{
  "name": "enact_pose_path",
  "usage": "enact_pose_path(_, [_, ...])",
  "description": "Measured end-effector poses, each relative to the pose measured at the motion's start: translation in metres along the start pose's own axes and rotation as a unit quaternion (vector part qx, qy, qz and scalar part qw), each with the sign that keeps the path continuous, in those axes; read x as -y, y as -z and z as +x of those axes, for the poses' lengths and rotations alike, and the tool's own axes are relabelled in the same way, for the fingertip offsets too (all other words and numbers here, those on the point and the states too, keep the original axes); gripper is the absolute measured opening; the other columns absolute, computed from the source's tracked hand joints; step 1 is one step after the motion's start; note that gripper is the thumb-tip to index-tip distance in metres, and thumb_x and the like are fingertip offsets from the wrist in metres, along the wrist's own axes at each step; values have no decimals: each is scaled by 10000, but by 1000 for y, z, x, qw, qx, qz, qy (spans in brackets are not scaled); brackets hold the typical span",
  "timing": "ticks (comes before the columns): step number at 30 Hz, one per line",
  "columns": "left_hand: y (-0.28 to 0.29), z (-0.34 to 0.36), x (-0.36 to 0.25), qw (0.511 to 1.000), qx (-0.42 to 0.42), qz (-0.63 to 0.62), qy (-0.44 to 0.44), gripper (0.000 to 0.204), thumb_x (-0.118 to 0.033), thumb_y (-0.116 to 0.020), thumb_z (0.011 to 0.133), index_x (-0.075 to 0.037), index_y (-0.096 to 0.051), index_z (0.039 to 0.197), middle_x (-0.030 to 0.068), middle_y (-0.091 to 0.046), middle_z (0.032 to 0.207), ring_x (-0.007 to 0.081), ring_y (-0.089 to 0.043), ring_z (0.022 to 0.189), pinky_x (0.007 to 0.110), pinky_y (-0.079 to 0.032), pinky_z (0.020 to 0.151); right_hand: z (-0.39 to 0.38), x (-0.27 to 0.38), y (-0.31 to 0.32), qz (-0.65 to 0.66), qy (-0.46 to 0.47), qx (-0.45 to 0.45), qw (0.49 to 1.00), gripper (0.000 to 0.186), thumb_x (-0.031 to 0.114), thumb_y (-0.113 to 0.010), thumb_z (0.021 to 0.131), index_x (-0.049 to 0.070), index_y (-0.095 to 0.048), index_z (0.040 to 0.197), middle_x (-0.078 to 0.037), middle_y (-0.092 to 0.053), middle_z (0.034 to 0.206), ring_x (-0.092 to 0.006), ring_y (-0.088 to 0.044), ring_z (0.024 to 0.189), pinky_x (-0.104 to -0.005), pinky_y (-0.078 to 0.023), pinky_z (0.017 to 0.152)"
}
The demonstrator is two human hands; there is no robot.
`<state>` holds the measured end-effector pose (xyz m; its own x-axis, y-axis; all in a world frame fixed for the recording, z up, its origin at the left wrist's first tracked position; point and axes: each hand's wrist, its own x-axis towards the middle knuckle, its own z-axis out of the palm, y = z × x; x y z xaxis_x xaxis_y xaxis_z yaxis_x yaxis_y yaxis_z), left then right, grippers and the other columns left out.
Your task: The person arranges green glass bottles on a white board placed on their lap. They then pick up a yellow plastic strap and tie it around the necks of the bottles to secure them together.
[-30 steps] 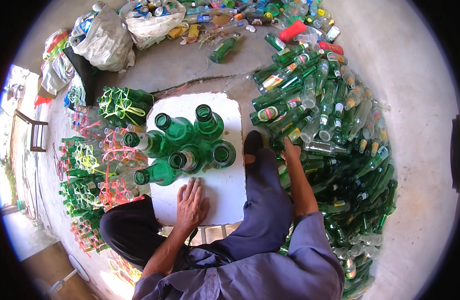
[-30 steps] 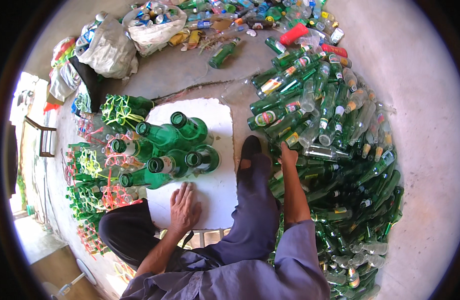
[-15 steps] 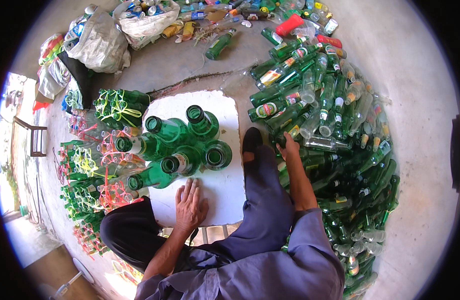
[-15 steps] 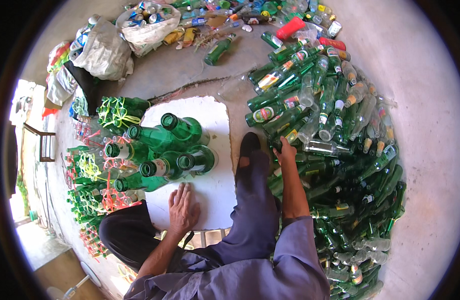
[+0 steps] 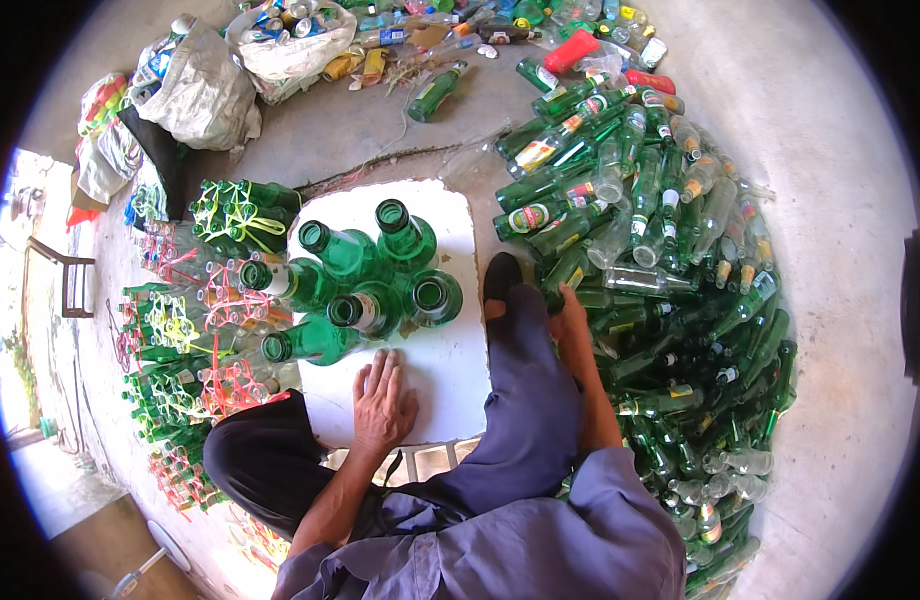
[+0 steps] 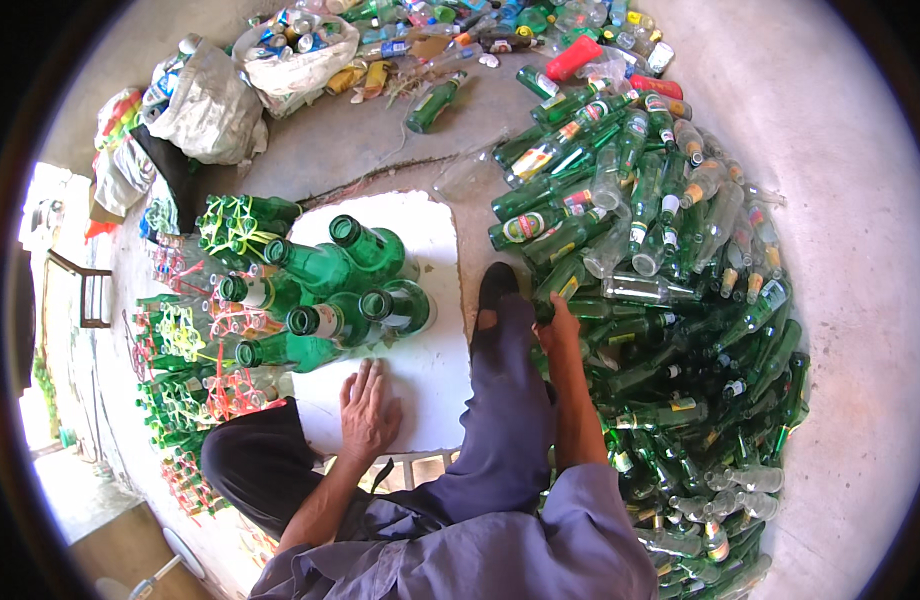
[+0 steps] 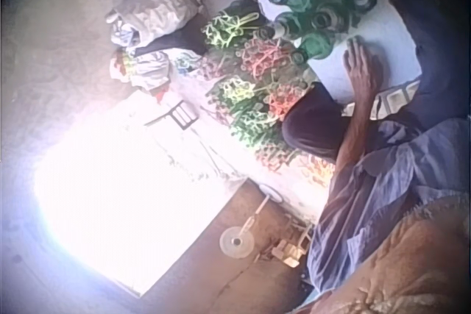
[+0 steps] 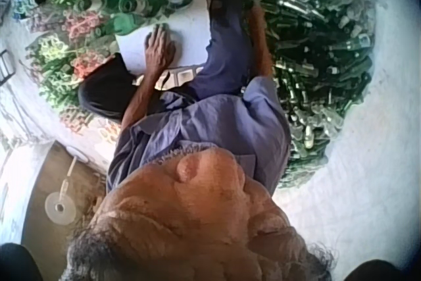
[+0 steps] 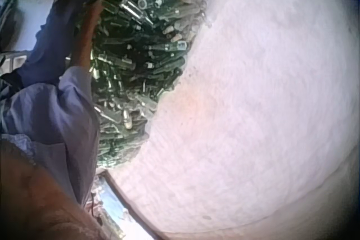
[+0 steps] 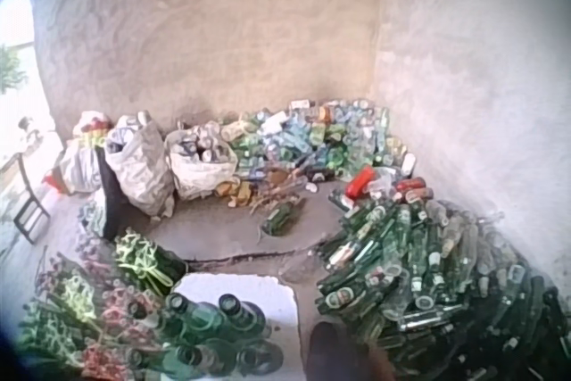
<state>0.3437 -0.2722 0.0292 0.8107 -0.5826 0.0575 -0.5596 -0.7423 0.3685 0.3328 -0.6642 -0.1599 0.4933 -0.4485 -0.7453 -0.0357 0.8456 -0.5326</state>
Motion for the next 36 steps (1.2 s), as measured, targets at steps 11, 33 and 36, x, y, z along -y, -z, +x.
enact_pose_path(11, [-2,-3,2,1000,-15,5,-5,454,-199,-619,864,39,-542,1242,200,-521,1422,354,-439,1375,515,-297,1124,-68,-3,8,-96,-4,84,992,400,324,-686,911,11,-576,1134,-89,-656,966,-242,-656,812,-386,-537,659])
enact_pose_path(33, [0,-11,3,999,-47,-14,-22,469,-199,-615,866,42,-520,1257,217,-507,1423,348,-428,1381,499,-310,1114,-215,62,17,-100,109,148,978,372,243,-703,897,-41,-630,1125,-111,-693,1020,-231,-673,822,-394,-559,735])
enact_pose_path(36, [-2,-10,4,998,-53,-12,-26,489,-201,-614,866,41,-513,1279,201,-505,1429,339,-427,1381,494,-314,1114,-260,93,-26,-118,223,190,949,418,235,-698,883,-67,-609,1158,-144,-681,1030,-244,-665,862,-387,-552,733])
